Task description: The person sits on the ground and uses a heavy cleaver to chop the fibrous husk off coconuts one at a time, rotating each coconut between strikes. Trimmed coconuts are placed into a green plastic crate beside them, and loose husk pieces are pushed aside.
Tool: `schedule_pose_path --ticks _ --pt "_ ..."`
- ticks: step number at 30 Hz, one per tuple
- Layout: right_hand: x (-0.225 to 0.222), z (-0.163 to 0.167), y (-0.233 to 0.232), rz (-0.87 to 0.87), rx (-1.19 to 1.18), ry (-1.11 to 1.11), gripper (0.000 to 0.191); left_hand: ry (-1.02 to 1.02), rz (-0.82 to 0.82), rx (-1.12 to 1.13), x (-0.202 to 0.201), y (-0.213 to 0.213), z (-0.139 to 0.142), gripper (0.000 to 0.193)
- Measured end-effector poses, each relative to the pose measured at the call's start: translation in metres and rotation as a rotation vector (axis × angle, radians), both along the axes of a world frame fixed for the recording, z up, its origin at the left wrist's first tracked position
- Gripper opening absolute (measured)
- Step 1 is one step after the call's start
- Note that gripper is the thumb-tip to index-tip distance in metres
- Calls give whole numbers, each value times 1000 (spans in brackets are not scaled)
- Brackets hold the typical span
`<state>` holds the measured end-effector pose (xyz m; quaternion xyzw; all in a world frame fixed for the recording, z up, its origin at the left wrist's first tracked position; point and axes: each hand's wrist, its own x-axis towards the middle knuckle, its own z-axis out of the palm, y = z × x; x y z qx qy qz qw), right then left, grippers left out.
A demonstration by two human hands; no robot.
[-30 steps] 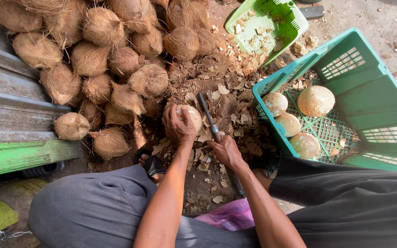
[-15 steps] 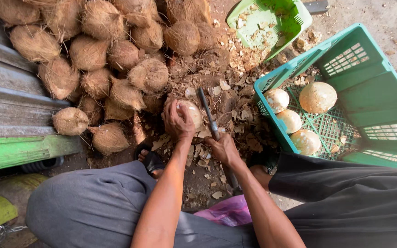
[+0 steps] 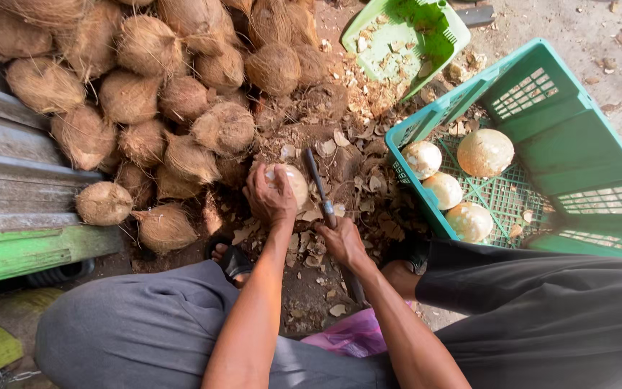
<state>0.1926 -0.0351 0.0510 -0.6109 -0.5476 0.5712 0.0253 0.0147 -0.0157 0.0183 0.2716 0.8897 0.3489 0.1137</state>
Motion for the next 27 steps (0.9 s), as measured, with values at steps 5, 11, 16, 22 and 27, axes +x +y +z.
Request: schedule_pose_path --ticks 5,11,16,22,27 --pt "4 27 20 -139 159 147 34 -49 -51 -138 -12 10 17 71" --pt "-11 31 4 -192 232 219 39 -214 59 -196 -4 8 33 68" --pt "-18 17 1 -27 21 6 40 -189 72 -212 -1 7 16 61" --pt "-10 31 -1 -159 339 163 38 496 191 -180 5 7 -11 50" --pt "-24 18 -14 -131 54 85 34 -129 240 -189 9 9 1 57"
